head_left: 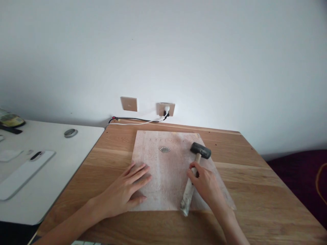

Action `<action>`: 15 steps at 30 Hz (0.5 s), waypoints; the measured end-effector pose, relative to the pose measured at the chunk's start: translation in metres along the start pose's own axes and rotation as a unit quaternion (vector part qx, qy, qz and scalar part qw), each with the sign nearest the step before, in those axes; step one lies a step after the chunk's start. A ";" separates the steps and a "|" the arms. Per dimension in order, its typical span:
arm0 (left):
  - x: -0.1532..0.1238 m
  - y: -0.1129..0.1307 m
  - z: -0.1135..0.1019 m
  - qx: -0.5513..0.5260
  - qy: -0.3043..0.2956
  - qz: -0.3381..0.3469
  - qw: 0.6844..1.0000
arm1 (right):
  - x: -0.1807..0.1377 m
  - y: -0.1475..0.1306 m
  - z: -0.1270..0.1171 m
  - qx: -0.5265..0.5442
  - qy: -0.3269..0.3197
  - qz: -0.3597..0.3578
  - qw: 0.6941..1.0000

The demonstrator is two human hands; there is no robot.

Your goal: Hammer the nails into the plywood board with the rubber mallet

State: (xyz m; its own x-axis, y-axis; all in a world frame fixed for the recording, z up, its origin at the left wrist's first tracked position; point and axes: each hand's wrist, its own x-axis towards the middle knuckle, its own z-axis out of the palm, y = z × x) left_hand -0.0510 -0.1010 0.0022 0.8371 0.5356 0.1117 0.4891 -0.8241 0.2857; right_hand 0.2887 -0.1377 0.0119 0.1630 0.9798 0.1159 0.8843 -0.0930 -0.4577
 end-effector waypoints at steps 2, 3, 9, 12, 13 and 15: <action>0.000 0.000 0.000 -0.003 0.002 0.005 1.000 | 0.007 0.008 -0.001 0.002 0.015 -0.003 1.000; 0.000 -0.001 0.000 -0.006 0.005 0.007 1.000 | 0.011 0.011 -0.001 0.003 0.016 -0.006 1.000; -0.001 -0.001 -0.002 -0.010 0.009 0.002 1.000 | 0.015 0.031 -0.005 0.011 0.023 -0.044 0.999; -0.002 -0.001 0.000 -0.014 0.024 0.001 1.000 | 0.001 0.047 -0.007 -0.037 0.106 -0.048 0.992; -0.002 -0.001 0.000 -0.014 0.028 0.001 1.000 | -0.004 0.052 -0.006 -0.057 0.130 -0.042 0.989; -0.003 0.000 0.001 -0.013 0.030 0.000 0.999 | -0.015 0.061 -0.003 -0.070 0.136 -0.028 0.988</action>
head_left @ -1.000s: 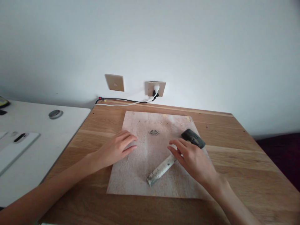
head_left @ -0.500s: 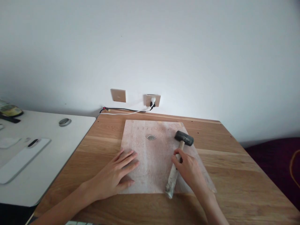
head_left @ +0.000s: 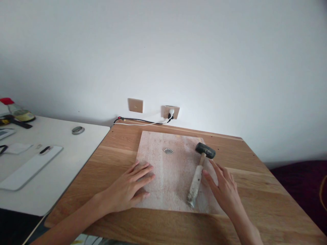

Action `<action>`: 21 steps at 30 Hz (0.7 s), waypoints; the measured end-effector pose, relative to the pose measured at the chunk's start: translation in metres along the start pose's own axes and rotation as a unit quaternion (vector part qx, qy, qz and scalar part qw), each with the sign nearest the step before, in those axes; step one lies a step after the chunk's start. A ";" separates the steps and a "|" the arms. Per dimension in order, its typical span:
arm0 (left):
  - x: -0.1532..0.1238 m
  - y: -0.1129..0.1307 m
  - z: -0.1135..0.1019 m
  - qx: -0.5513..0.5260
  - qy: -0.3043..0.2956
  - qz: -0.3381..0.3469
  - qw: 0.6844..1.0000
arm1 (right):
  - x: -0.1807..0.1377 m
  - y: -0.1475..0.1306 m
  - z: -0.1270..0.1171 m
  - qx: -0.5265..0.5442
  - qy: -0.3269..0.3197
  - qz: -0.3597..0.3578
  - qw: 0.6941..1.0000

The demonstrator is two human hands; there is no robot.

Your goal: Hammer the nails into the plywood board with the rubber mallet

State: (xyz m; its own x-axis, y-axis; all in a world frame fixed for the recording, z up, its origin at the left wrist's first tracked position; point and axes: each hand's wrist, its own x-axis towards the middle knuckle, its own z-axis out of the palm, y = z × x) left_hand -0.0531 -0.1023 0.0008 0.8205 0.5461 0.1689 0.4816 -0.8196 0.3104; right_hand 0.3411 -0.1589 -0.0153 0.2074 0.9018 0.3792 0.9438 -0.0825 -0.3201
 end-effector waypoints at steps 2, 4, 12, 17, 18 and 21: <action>-0.001 0.000 0.000 0.007 0.000 -0.001 1.000 | -0.010 0.003 0.004 0.032 -0.029 0.001 0.999; -0.001 0.000 -0.001 0.018 -0.002 -0.001 1.000 | -0.015 0.001 0.009 0.075 -0.050 -0.002 0.996; -0.019 -0.006 -0.011 0.038 0.002 -0.001 0.999 | -0.019 -0.017 0.015 0.116 -0.088 0.035 0.989; -0.053 -0.024 -0.025 0.063 0.008 -0.016 0.998 | -0.020 -0.047 0.020 0.135 -0.120 -0.005 0.983; -0.061 -0.030 -0.028 0.069 0.008 -0.021 0.997 | -0.021 -0.056 0.022 0.137 -0.123 -0.020 0.983; -0.087 -0.048 -0.035 0.079 0.015 -0.045 0.996 | -0.023 -0.080 0.030 0.142 -0.135 -0.067 0.978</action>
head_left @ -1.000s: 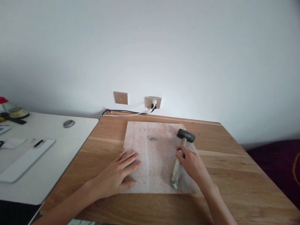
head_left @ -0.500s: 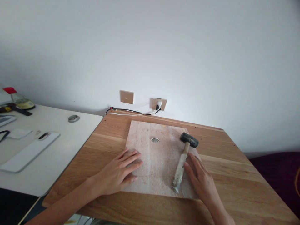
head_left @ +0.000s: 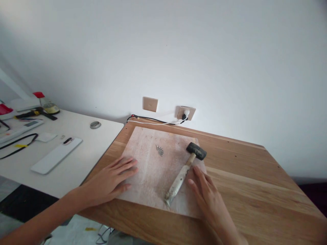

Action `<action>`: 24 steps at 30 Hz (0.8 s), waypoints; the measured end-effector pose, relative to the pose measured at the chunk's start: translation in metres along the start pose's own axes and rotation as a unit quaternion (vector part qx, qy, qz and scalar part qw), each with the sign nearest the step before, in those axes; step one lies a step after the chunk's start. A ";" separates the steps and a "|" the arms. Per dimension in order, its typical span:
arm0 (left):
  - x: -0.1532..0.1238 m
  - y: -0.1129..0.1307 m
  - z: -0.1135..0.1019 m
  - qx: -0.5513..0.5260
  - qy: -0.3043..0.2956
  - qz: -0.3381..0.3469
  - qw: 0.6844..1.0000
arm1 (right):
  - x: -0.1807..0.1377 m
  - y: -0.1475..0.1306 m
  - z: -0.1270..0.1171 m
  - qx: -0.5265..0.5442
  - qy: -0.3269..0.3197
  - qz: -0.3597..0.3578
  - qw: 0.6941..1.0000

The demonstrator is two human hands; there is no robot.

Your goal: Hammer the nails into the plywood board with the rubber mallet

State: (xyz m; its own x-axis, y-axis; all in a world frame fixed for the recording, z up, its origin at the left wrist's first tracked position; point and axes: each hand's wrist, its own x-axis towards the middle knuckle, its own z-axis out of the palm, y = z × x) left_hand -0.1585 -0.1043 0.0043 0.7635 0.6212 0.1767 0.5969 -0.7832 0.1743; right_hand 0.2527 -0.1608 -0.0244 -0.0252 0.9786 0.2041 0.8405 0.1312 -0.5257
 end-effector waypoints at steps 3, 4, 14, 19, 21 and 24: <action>-0.020 -0.015 -0.006 0.012 0.003 -0.030 0.999 | 0.002 -0.017 0.012 -0.004 -0.005 -0.043 0.999; -0.025 -0.018 -0.007 0.017 0.002 -0.038 0.999 | 0.003 -0.021 0.015 -0.006 -0.004 -0.054 0.999; -0.043 -0.020 -0.009 0.025 0.002 -0.068 0.997 | 0.005 -0.035 0.023 -0.011 0.005 -0.077 0.997; -0.045 -0.022 -0.004 0.030 -0.007 -0.068 0.997 | 0.004 -0.034 0.023 -0.012 0.004 -0.070 0.997; -0.046 -0.023 -0.004 0.023 -0.008 -0.068 0.997 | 0.004 -0.034 0.023 -0.014 0.004 -0.070 0.997; -0.045 -0.023 -0.004 0.009 -0.001 -0.071 0.997 | 0.004 -0.035 0.022 -0.019 0.002 -0.081 0.997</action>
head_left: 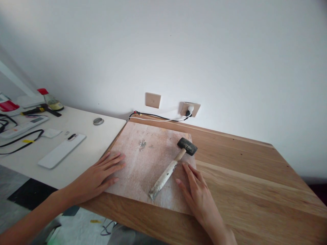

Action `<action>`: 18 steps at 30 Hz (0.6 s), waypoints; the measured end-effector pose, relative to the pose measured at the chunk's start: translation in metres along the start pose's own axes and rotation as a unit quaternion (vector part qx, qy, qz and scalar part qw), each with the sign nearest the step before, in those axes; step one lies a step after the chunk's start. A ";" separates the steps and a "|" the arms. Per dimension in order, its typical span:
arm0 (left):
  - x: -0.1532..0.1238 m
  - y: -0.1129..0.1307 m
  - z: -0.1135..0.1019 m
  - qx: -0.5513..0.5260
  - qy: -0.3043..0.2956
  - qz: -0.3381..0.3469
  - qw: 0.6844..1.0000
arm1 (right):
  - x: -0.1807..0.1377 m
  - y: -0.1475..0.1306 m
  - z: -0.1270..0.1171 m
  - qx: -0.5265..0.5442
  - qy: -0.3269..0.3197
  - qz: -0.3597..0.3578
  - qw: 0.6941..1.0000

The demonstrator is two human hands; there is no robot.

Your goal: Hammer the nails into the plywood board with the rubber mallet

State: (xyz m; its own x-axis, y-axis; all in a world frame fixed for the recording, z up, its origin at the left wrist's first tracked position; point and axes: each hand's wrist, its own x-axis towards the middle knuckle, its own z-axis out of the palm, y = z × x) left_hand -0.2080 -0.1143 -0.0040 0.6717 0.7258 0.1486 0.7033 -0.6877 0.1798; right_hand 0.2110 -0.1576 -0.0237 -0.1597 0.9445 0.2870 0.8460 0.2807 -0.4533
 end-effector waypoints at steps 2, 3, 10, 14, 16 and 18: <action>0.000 0.000 0.001 -0.007 0.003 -0.003 1.000 | 0.001 0.000 0.000 -0.002 0.001 -0.006 1.000; 0.000 0.000 0.001 -0.010 0.003 -0.005 1.000 | 0.001 0.000 0.001 -0.003 0.004 -0.007 1.000; -0.002 0.001 0.002 -0.022 -0.009 -0.016 1.000 | 0.001 0.000 0.004 -0.023 0.017 -0.012 1.000; 0.000 0.006 -0.002 -0.029 -0.024 -0.010 0.999 | -0.001 0.004 0.004 -0.031 0.020 -0.019 0.999; 0.004 0.011 -0.003 -0.026 -0.028 -0.001 0.999 | -0.003 0.009 0.001 -0.031 0.023 -0.012 0.999; 0.010 0.019 -0.002 -0.025 -0.026 0.011 0.999 | -0.008 0.016 -0.005 -0.028 0.024 0.006 0.999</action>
State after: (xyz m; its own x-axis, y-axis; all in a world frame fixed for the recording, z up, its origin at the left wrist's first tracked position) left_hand -0.1883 -0.1196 0.0032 0.6993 0.7075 0.1021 0.6765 -0.7011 0.2253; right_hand 0.2284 -0.1612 -0.0294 -0.1253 0.9385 0.3218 0.8753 0.2572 -0.4094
